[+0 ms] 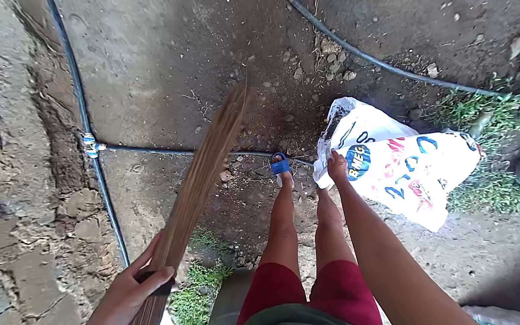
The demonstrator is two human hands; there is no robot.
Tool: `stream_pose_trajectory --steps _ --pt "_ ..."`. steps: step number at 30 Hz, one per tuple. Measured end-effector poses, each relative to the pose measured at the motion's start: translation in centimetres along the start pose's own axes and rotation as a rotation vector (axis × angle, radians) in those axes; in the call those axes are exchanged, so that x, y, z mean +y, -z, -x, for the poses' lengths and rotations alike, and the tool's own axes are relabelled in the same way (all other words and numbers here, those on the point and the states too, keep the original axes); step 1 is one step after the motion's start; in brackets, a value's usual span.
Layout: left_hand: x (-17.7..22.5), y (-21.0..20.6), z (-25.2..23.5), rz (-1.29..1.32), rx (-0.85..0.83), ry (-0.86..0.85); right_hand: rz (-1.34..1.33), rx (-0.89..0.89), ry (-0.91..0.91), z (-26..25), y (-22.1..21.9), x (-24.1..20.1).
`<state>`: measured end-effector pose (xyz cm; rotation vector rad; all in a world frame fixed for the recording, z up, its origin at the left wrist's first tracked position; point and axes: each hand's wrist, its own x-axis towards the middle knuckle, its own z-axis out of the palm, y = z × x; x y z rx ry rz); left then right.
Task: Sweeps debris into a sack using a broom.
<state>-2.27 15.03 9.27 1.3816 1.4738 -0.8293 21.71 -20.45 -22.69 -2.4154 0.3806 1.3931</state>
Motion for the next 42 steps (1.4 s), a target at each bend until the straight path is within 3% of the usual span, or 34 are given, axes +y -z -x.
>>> stream_pose_trajectory --steps 3,5,7,10,14,18,20,22,26,29,31,34,37,40,42 --pt "1.1 -3.3 -3.9 0.05 0.212 -0.025 -0.002 -0.006 0.001 0.2 -0.1 -0.2" --pt "2.3 -5.7 -8.3 0.083 0.211 -0.021 -0.008 0.0 0.003 0.4 -0.1 -0.4" --pt "2.3 -6.0 -10.0 0.046 0.104 0.02 -0.015 0.006 0.005 0.4 -0.4 -0.1" --pt "0.2 -1.5 -5.9 0.028 -0.034 0.038 -0.004 -0.005 0.009 0.1 -0.5 0.3" --pt "-1.2 3.7 0.7 0.109 -0.023 0.065 -0.01 -0.007 0.0 0.0 -0.3 -0.1" --pt "0.1 -2.0 -3.3 0.177 0.203 0.037 -0.023 0.0 0.001 0.1 -0.3 -0.2" --pt "1.5 -5.5 -6.2 0.209 0.166 0.062 -0.03 0.011 -0.002 0.1 -0.5 -0.2" --pt "1.8 -6.8 -6.3 0.168 0.025 0.08 -0.027 0.009 -0.004 0.0 -0.4 -0.1" --pt "1.6 -1.4 -0.4 0.062 -0.099 0.033 -0.031 0.0 0.002 -0.3 -0.7 0.2" --pt "5.0 0.9 1.0 -0.127 -0.029 -0.116 -0.034 0.01 0.001 -0.4 -0.5 0.2" --pt "8.2 -0.1 -2.6 -0.308 0.111 -0.257 -0.039 0.018 0.006 -0.3 -0.6 0.1" --pt "13.8 -4.5 -11.1 -0.408 0.156 -0.32 -0.054 0.032 0.013 0.1 -0.4 -0.2" --pt "14.1 -9.6 -16.2 -0.511 0.069 -0.306 -0.076 0.045 0.01 0.1 -0.5 0.1" --pt "11.7 -9.2 -12.2 -0.687 -0.139 -0.224 -0.078 0.034 0.003 -0.2 -0.5 0.1" --pt "10.7 -6.6 -6.4 -0.713 -0.106 -0.214 -0.09 0.031 0.007 -0.2 -0.4 0.1"
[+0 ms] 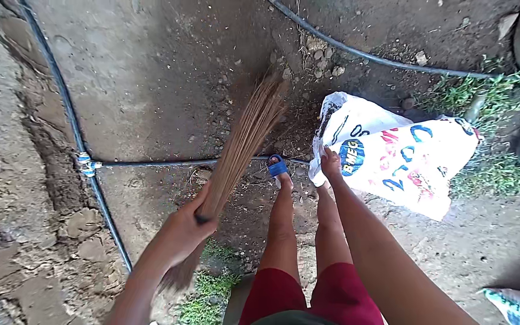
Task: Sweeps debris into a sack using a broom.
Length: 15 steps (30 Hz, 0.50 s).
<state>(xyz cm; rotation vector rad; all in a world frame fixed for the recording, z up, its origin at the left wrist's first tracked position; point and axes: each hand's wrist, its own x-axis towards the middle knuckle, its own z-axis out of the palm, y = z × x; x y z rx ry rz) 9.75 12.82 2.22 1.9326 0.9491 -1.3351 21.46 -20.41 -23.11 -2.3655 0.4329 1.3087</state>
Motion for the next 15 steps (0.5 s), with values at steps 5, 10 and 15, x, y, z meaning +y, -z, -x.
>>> stream_pose_trajectory --steps 5,10,15 --pt "1.3 0.2 3.1 -0.074 0.2 -0.078 -0.006 0.001 0.008 0.0 0.1 0.1" --pt "4.6 -4.2 -5.8 -0.215 -0.084 -0.01 -0.01 0.027 0.033 -0.3 0.0 0.7" --pt "-0.4 -3.9 3.8 -0.008 -0.077 0.058 -0.011 0.015 0.072 -0.5 0.0 1.1"
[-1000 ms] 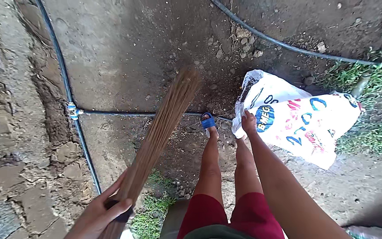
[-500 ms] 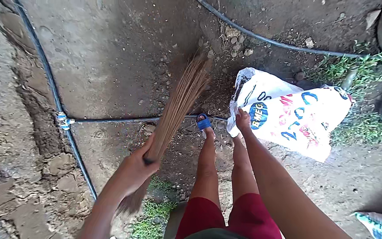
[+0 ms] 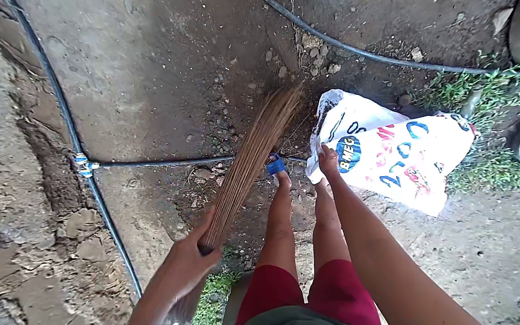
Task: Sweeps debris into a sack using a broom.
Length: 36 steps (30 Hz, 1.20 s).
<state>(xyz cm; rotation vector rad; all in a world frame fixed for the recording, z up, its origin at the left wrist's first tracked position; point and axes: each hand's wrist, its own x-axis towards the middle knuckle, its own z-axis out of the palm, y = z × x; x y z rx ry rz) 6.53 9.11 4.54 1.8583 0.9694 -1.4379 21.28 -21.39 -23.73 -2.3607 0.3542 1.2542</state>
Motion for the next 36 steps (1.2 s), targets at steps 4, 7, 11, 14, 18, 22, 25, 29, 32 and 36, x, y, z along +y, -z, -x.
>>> stream_pose_trajectory --steps 4,7,11,14,18,22,25,29,32,36 --pt "1.0 -7.4 0.5 0.255 -0.001 0.045 0.021 -0.023 -0.027 0.3 -0.3 -0.1" --pt "2.5 -11.0 -2.3 0.257 -0.23 0.02 0.041 0.006 -0.014 0.2 -0.6 0.1" --pt "-1.9 -7.7 1.8 0.299 -0.24 -0.033 0.016 0.052 0.03 0.8 -0.4 0.1" --pt "-3.0 -8.0 3.4 0.289 -0.147 -0.055 0.001 0.076 0.043 1.5 -0.3 0.1" --pt "0.0 -11.6 -2.7 0.171 -0.29 -0.073 0.01 0.092 0.058 1.7 -0.1 0.4" --pt "-2.2 -7.5 -0.8 0.146 -0.317 -0.047 0.028 0.091 0.071 1.2 0.1 0.5" --pt "-4.3 -5.1 1.7 0.158 -0.156 -0.087 0.01 0.114 0.085 1.3 -0.1 0.7" --pt "-0.5 -8.2 -3.4 0.113 -0.242 -0.091 0.002 0.117 0.054 1.4 0.0 0.3" --pt "-0.4 -8.7 -4.3 0.083 -0.391 -0.107 0.018 0.099 0.04 1.3 0.1 0.3" --pt "-4.7 -5.8 1.1 0.197 -0.33 -0.05 0.018 0.085 0.057 1.4 0.1 0.6"
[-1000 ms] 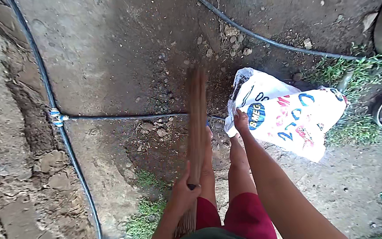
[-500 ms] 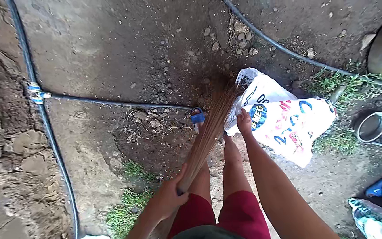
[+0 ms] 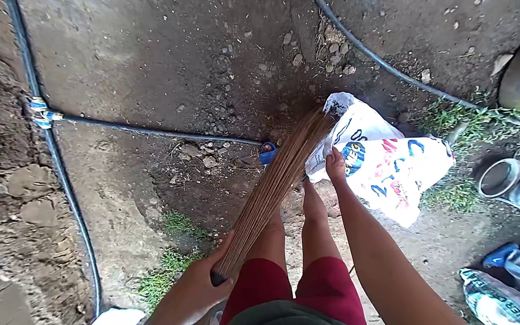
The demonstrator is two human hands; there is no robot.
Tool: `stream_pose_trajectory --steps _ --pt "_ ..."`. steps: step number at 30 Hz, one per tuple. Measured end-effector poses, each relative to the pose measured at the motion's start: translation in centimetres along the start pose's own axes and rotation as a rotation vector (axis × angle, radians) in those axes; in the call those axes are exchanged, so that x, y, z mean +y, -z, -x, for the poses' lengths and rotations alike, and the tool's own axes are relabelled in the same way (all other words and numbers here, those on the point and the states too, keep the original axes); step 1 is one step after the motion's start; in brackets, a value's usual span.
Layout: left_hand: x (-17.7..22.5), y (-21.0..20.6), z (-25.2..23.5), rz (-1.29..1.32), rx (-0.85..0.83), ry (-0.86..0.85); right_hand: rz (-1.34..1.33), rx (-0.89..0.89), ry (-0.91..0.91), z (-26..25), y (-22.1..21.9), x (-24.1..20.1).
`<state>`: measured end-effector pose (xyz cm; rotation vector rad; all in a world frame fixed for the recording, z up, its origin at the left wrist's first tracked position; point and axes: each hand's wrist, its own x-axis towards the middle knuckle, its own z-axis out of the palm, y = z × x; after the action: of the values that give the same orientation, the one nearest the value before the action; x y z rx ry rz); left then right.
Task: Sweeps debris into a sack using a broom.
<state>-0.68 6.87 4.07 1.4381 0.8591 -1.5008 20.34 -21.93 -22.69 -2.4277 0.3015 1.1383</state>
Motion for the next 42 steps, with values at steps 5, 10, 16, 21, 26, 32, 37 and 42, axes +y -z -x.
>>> stream_pose_trajectory --steps 5,10,16,21,26,32,37,42 --pt "2.3 -3.1 -4.7 0.006 -0.108 -0.025 0.022 -0.01 0.003 0.1 0.2 0.0" --pt "0.7 -0.6 -2.4 -0.059 -0.064 -0.038 0.061 -0.035 0.008 0.4 0.2 0.6" --pt "2.2 -1.6 -6.2 -0.147 -0.05 -0.032 0.049 -0.022 0.023 1.0 -0.2 0.1" --pt "-0.4 0.2 -4.5 -0.173 -0.084 -0.09 0.056 -0.039 0.019 0.6 -0.6 1.0" --pt "-1.0 -2.6 -4.7 -0.108 0.037 -0.067 0.049 -0.03 0.045 0.9 -0.8 1.7" --pt "-1.7 -4.6 -4.4 0.037 -0.077 0.005 0.095 -0.087 0.066 1.1 -1.1 3.1" --pt "-4.0 -9.5 2.7 0.306 0.201 0.083 0.126 -0.151 0.121 2.2 -1.7 4.9" --pt "-1.0 -15.1 -1.0 0.495 0.152 0.092 0.166 -0.252 0.12 3.5 -2.3 7.0"
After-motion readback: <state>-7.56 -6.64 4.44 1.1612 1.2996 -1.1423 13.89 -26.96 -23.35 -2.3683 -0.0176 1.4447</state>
